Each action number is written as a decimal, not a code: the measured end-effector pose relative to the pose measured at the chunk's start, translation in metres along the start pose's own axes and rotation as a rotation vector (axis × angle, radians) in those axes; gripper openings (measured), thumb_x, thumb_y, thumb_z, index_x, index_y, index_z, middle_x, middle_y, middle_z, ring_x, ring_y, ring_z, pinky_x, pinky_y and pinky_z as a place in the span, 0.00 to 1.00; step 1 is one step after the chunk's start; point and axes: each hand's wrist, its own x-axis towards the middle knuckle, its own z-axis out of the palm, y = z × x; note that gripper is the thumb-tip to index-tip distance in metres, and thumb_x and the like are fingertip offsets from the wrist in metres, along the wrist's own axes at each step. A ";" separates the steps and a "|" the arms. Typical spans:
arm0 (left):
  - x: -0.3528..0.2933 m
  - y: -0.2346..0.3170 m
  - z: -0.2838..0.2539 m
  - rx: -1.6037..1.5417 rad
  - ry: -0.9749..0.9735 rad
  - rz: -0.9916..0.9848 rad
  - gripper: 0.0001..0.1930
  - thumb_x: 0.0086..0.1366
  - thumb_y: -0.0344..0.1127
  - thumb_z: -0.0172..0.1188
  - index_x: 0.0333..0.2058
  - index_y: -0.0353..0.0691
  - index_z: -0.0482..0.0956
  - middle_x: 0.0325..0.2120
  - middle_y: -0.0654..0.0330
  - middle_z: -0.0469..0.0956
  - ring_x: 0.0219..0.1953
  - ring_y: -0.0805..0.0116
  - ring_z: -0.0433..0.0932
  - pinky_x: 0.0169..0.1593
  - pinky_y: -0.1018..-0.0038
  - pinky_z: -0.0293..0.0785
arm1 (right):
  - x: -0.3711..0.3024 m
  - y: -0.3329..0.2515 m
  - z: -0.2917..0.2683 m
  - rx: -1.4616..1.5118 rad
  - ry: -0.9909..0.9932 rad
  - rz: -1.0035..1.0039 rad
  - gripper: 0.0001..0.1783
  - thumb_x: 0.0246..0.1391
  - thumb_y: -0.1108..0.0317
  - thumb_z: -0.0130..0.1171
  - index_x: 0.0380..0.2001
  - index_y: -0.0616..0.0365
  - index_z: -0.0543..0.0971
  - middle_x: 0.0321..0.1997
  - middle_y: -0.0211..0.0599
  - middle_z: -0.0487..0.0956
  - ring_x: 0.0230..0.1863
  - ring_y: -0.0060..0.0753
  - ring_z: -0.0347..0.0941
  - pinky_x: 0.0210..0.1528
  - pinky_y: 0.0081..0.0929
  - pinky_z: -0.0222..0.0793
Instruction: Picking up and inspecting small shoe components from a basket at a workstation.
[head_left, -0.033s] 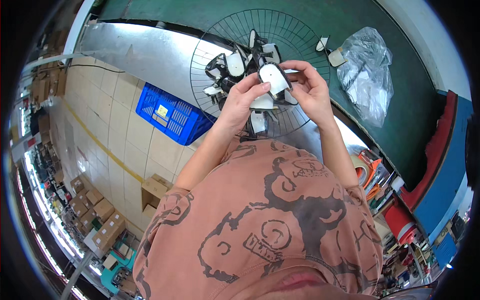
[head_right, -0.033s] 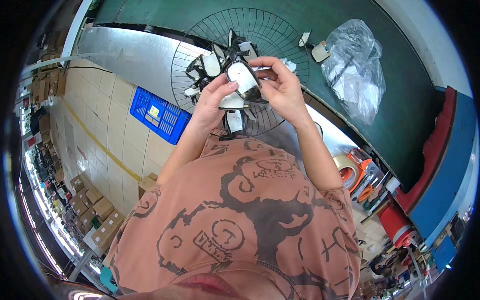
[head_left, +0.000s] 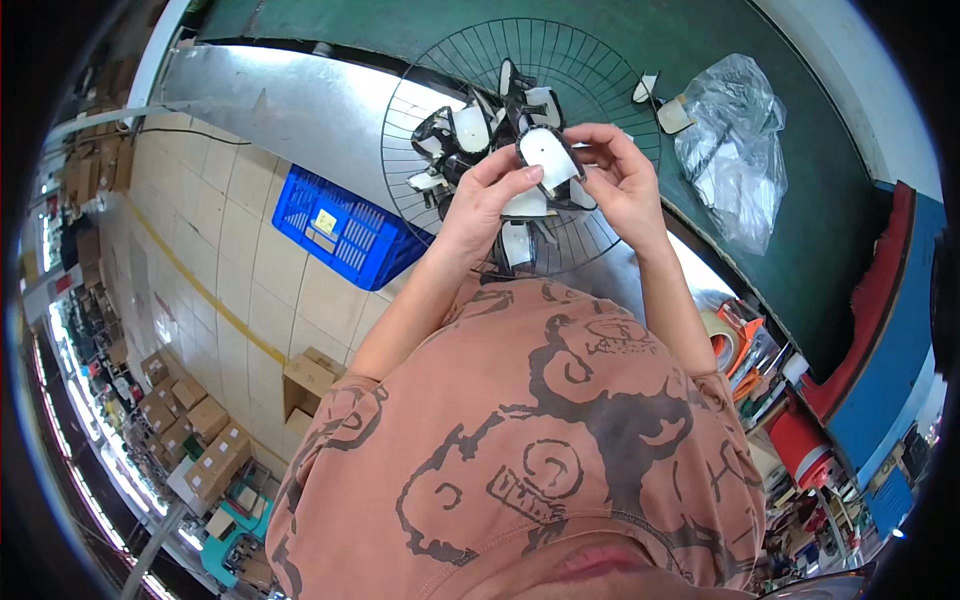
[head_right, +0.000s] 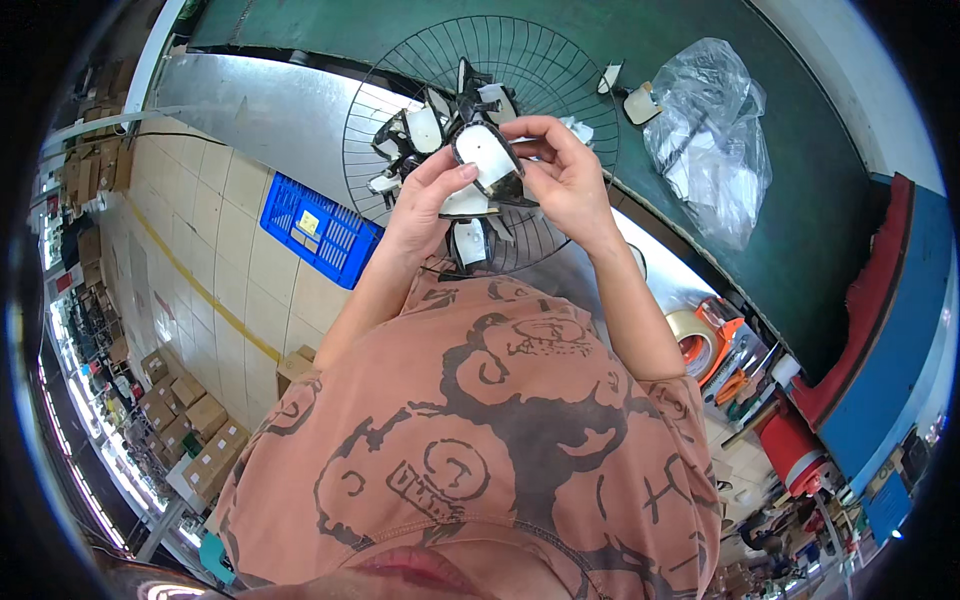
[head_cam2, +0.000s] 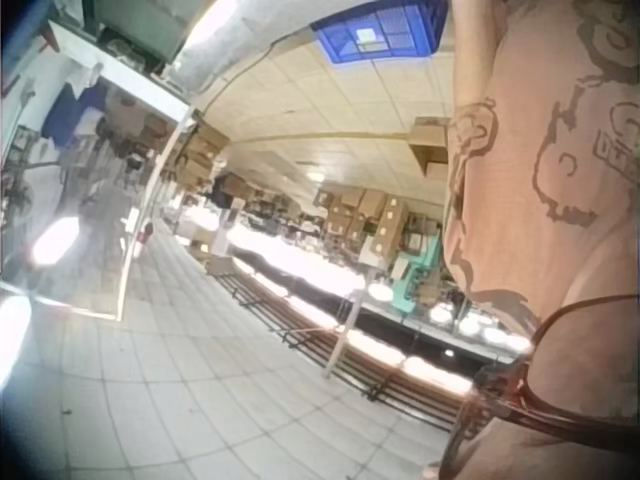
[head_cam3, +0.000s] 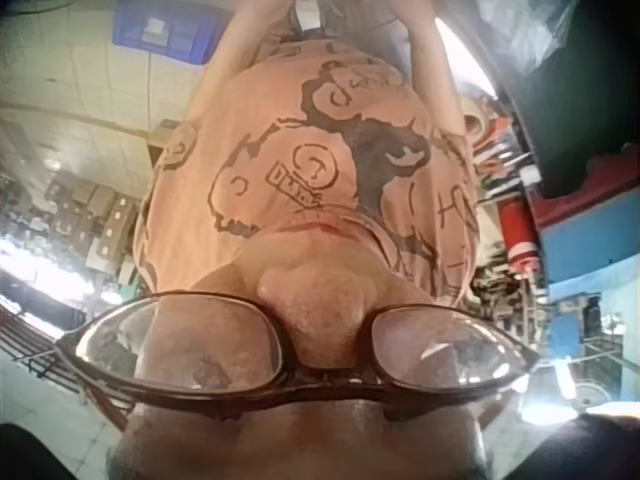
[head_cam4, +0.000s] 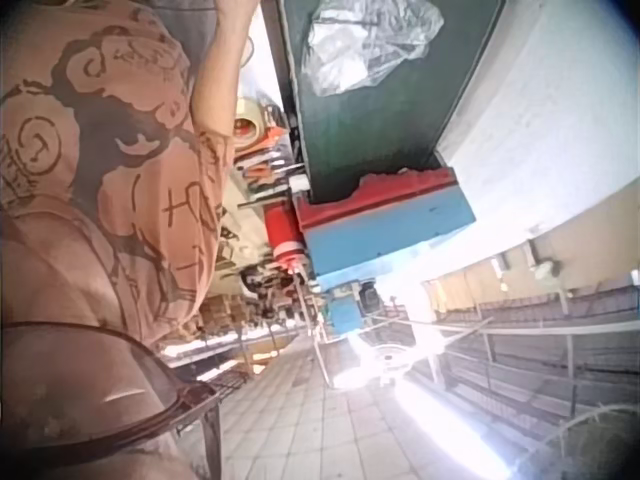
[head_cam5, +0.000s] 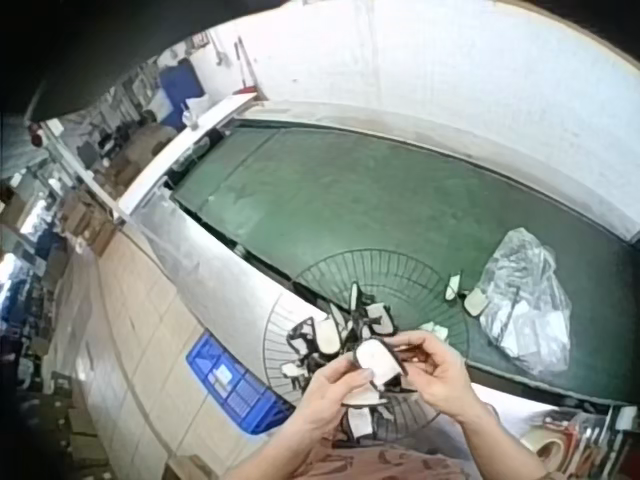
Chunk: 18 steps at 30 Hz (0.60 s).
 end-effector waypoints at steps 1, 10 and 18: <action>0.000 0.000 0.000 0.043 0.015 0.030 0.20 0.63 0.37 0.64 0.51 0.35 0.77 0.41 0.64 0.79 0.42 0.77 0.75 0.46 0.77 0.72 | -0.001 0.003 -0.001 0.060 0.010 0.040 0.18 0.54 0.84 0.52 0.48 0.64 0.75 0.51 0.37 0.76 0.52 0.26 0.74 0.54 0.23 0.73; -0.002 -0.002 -0.002 -0.037 0.022 -0.013 0.20 0.63 0.37 0.64 0.51 0.35 0.77 0.42 0.63 0.80 0.43 0.76 0.76 0.47 0.77 0.72 | -0.001 0.006 0.005 0.068 0.039 0.048 0.18 0.55 0.83 0.52 0.49 0.64 0.76 0.50 0.37 0.76 0.50 0.25 0.74 0.53 0.23 0.72; -0.007 0.002 -0.011 0.165 -0.127 -0.091 0.30 0.74 0.55 0.39 0.53 0.33 0.76 0.36 0.53 0.83 0.33 0.77 0.77 0.38 0.81 0.73 | -0.028 -0.035 -0.031 -0.375 0.122 -0.146 0.08 0.50 0.79 0.62 0.36 0.62 0.83 0.38 0.33 0.80 0.38 0.18 0.75 0.38 0.17 0.70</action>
